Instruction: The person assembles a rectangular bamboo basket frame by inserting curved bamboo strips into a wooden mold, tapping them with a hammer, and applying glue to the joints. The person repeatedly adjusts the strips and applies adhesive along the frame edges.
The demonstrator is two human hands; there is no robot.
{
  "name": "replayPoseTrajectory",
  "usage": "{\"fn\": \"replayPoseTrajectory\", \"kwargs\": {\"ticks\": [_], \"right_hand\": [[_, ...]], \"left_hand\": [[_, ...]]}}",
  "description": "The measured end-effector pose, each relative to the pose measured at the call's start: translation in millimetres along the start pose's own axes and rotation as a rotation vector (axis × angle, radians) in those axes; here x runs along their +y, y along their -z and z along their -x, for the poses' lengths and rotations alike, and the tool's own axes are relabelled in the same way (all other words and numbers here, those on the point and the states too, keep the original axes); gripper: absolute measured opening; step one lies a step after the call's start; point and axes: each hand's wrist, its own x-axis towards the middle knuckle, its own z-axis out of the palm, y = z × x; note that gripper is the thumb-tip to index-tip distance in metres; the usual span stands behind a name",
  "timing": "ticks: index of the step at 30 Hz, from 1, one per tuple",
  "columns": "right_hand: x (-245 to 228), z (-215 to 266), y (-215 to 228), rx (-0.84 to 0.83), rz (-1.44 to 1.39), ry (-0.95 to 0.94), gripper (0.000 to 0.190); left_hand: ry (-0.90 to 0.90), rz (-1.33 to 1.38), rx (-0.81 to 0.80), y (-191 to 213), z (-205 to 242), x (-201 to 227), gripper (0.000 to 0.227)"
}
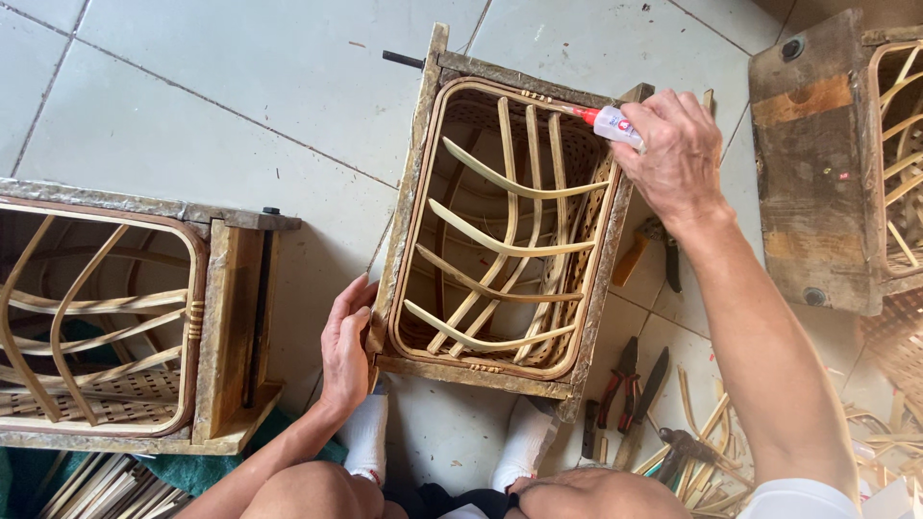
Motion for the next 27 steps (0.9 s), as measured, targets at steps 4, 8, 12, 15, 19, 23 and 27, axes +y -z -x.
{"fn": "replayPoseTrajectory", "kwargs": {"ticks": [4, 8, 12, 15, 19, 23, 27], "right_hand": [[5, -1, 12, 0.014, -0.044, 0.007, 0.024], [-2, -8, 15, 0.024, -0.087, 0.003, 0.027], [-15, -19, 9, 0.000, -0.138, -0.005, 0.027], [-24, -26, 7, -0.013, -0.136, 0.011, 0.029], [-27, -28, 10, -0.055, -0.133, -0.001, 0.027], [-26, -34, 11, -0.032, -0.162, -0.001, 0.029], [-35, -46, 3, -0.039, -0.187, -0.002, 0.026]], "left_hand": [[0.001, -0.141, -0.001, 0, 0, 2, 0.056], [0.017, -0.014, -0.005, 0, 0, 3, 0.055], [0.016, -0.003, -0.009, -1, 0, 2, 0.056], [0.029, -0.001, -0.009, -1, 0, 3, 0.056], [0.035, 0.006, -0.005, -1, 1, 3, 0.057], [0.024, -0.008, -0.012, -1, 0, 5, 0.056], [0.008, -0.028, -0.019, -2, 2, 6, 0.056]]}}
